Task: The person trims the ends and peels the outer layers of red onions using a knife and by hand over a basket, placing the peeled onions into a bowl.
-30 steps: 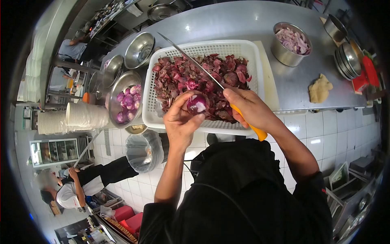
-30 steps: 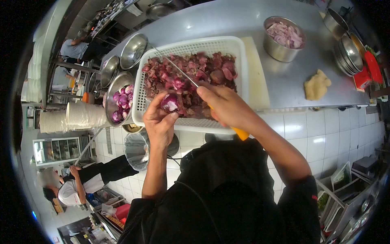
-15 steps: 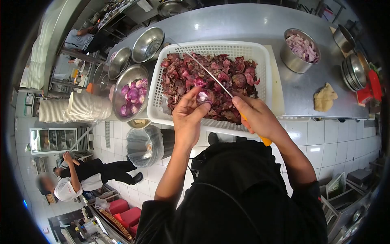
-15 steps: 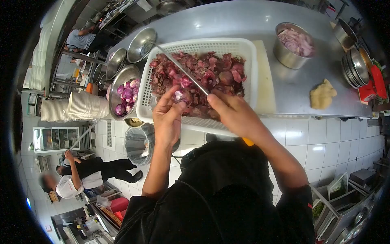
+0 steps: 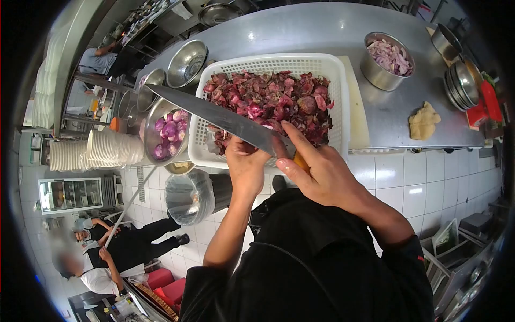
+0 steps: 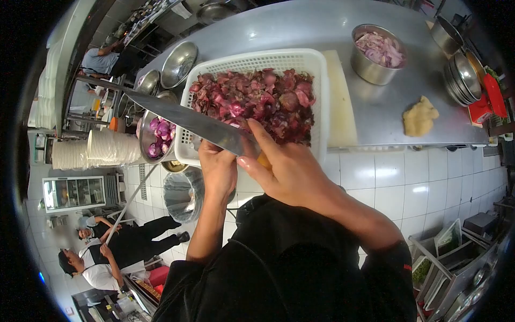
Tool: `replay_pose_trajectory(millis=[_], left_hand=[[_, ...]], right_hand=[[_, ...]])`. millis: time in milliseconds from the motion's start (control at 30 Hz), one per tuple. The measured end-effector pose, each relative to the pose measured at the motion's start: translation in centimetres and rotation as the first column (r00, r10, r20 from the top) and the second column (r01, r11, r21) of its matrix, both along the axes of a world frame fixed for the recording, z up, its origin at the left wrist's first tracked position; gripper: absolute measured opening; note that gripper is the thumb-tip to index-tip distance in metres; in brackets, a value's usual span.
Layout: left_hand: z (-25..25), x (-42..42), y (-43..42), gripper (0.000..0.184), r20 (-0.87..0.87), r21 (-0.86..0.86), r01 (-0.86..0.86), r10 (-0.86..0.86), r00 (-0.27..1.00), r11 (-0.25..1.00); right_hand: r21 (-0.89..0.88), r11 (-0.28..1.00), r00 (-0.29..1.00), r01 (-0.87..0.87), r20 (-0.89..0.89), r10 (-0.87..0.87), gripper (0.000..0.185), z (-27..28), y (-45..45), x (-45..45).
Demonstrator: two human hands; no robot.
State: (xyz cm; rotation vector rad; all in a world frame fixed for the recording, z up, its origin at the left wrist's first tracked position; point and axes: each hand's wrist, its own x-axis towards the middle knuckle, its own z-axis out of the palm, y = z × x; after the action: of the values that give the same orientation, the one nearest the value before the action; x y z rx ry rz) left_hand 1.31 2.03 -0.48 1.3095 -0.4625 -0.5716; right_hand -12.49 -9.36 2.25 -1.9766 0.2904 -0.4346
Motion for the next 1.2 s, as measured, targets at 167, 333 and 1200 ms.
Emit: replay_pose_trajectory(millis=[167, 333, 1200], left_hand=[[-1.1, 0.3, 0.6, 0.025, 0.099, 0.054, -0.035, 0.029, 0.995, 0.998], [-1.0, -0.3, 0.1, 0.028, 0.155, 0.041, -0.083, 0.076, 0.985, 0.996], [-1.3, 1.7, 1.0, 0.05, -0.258, -0.326, 0.16, -0.251, 0.933, 0.932]], right_hand=[[-0.04, 0.999, 0.999, -0.017, -0.034, 0.016, 0.064, 0.2, 0.2, 0.0], [-0.145, 0.989, 0.999, 0.019, -0.039, -0.025, 0.06, -0.1, 0.5, 0.3], [0.602, 0.782, 0.948, 0.16, -0.316, 0.049, 0.064, -1.2, -4.7, 1.0]])
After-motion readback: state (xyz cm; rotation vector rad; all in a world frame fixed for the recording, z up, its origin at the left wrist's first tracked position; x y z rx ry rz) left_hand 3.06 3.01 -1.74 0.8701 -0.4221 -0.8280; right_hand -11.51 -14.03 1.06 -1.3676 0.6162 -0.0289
